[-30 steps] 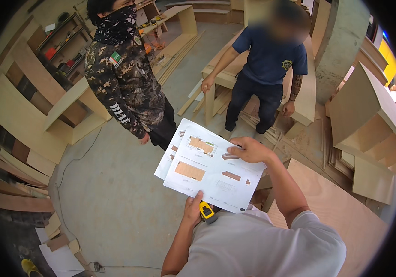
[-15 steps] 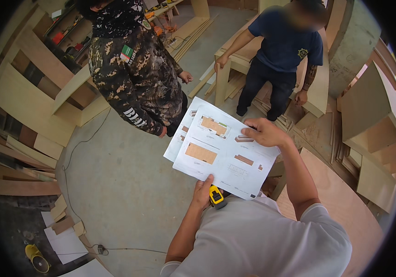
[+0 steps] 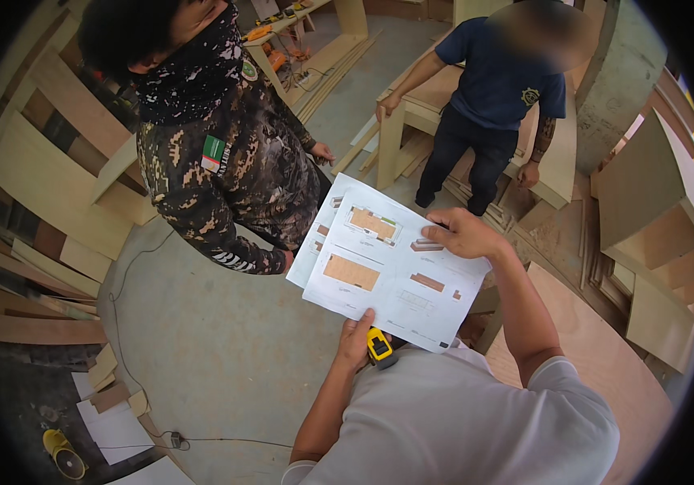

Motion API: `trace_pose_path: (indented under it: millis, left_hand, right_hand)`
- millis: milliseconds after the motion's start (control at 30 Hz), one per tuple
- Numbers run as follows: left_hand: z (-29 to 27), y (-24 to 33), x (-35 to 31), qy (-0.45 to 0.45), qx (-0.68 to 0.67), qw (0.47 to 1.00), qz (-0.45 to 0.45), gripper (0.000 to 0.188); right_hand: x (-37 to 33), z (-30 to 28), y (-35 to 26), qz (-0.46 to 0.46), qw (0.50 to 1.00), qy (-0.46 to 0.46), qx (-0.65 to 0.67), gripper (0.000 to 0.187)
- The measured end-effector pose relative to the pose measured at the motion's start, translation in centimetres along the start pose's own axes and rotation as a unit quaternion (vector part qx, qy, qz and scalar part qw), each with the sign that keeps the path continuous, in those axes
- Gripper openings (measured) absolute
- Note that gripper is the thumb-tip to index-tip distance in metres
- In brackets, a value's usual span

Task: Using a tape measure to mark dimensions on a large plywood sheet in a wood workshop.

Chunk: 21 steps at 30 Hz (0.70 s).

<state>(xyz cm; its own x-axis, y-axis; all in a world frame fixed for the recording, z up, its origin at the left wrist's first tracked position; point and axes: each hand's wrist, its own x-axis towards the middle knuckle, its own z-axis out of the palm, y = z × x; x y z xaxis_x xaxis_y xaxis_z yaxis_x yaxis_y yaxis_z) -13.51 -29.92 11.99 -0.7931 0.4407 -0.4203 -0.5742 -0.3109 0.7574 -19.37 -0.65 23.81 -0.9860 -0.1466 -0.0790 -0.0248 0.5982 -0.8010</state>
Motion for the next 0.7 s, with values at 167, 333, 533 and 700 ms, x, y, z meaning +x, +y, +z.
trace_pose_path:
  millis: [167,333,533,700]
  left_hand:
    - [-0.8,-0.8,0.8,-0.024,-0.005,1.0,-0.001,0.029]
    - [-1.1,-1.9,1.3,0.002,0.002,1.0,-0.001,0.031]
    - [-1.3,-2.8,1.7,-0.022,-0.012,0.999,0.034,0.033]
    - [-1.5,-4.0,2.5,-0.014,-0.008,0.999,0.046,0.03]
  right_hand:
    - [0.7,0.2,1.0,-0.058,0.998,0.009,-0.001,0.024]
    - [0.8,0.9,1.9,0.002,1.0,0.007,0.008,0.024]
    - [1.0,1.2,1.0,-0.022,0.999,0.017,0.025,0.027]
    - [2.8,1.2,0.0,-0.058,0.998,0.001,0.007,0.024]
